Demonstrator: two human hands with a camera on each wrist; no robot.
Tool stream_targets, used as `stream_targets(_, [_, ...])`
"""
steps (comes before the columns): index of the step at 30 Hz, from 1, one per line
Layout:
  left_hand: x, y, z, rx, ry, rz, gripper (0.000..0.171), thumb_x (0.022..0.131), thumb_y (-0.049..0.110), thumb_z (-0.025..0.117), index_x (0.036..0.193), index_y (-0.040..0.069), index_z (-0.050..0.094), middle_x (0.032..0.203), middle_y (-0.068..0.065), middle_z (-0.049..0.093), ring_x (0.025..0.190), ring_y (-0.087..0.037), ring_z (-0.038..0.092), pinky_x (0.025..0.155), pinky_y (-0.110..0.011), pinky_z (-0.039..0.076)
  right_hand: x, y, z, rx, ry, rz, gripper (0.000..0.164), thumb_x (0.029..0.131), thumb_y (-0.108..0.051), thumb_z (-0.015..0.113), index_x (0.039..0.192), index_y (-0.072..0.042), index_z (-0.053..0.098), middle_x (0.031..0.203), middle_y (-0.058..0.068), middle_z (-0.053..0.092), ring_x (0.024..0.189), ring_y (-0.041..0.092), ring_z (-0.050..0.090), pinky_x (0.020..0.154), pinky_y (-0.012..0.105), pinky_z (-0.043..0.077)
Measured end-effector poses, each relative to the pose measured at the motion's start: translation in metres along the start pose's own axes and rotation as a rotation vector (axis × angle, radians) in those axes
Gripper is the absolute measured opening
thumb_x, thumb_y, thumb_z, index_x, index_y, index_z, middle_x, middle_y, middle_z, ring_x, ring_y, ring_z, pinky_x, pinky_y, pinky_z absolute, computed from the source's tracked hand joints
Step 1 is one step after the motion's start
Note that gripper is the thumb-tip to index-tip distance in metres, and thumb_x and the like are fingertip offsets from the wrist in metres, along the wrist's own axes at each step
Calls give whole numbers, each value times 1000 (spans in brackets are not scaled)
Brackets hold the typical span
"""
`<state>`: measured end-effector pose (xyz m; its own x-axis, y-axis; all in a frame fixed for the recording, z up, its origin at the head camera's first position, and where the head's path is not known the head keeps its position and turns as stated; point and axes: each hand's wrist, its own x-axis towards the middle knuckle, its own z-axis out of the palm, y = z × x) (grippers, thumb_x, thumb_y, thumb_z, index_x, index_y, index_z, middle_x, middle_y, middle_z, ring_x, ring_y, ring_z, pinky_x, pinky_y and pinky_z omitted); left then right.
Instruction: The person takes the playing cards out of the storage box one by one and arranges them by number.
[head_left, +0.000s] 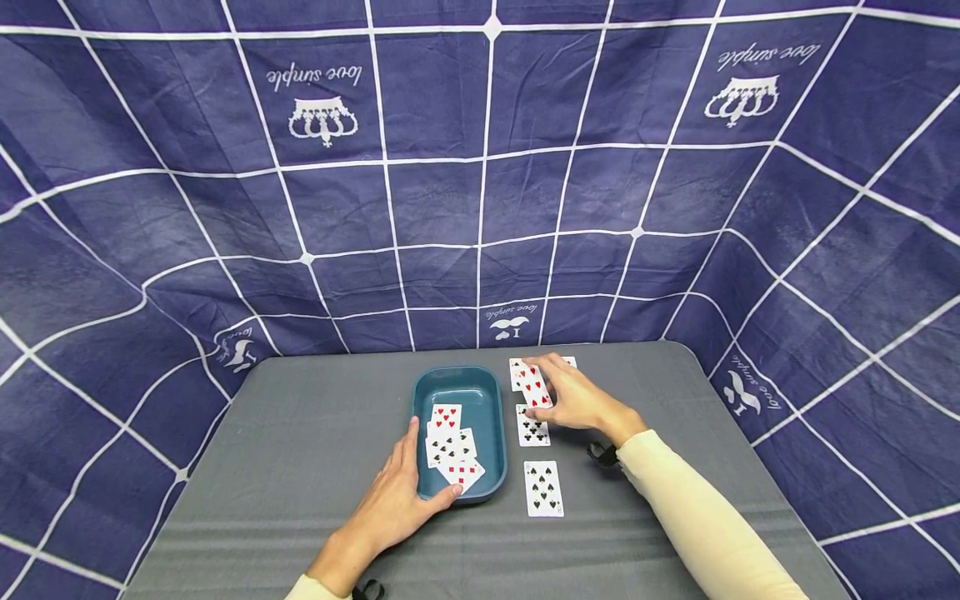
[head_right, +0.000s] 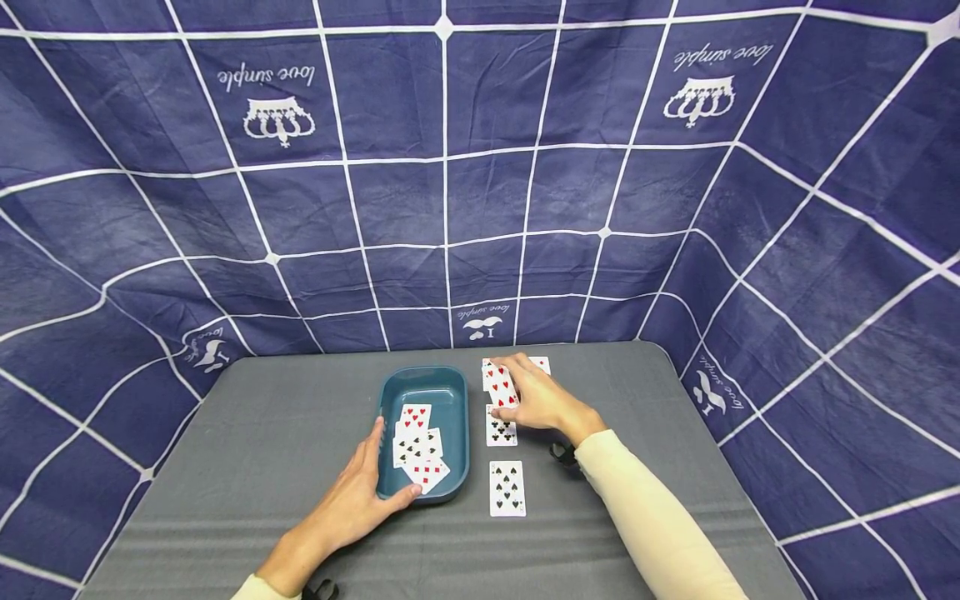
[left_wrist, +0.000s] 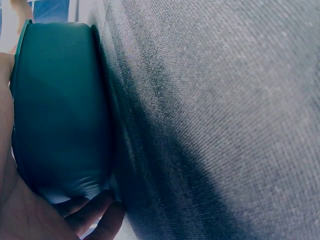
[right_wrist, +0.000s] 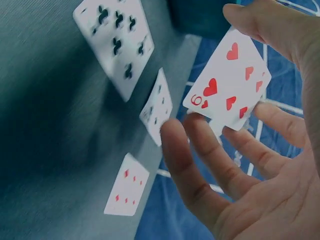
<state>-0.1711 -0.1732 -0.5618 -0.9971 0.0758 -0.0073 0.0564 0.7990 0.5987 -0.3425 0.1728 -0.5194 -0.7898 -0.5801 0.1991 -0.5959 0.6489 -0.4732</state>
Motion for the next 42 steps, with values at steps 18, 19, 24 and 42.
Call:
stream_targets(18, [-1,0,0,-11,12,13,139,92,76,87,188,9,12,179,-23,48,157,-54,58,126,-79,46,-22,43,-13,-64,82,167,83,87,-46,100,156,-19,62,139,10,75,129,36,71,102,62,61])
stream_targets(19, [-1,0,0,-11,11,13,139,92,76,87,188,9,12,179,-23,48,156,-54,58,126,-79,46,-24,45,-14,-66,87,170,81,87,-46,100,154,-19,63,139,10,75,129,37,71,102,62,60])
stream_targets(24, [-2,1,-1,-8,10,12,139,92,76,86,188,10,12,179,-22,49,155,-54,59,126,-77,46,-29,55,-16,-69,106,173,74,90,-44,98,151,-16,66,147,14,74,134,44,70,109,67,58])
stream_targets(42, [-1,0,0,2,8,13,139,93,77,86,188,9,11,179,-25,48,156,-55,58,126,-78,46,-45,95,-22,-91,146,283,73,95,-42,95,154,-8,68,159,26,68,146,57,64,121,75,51])
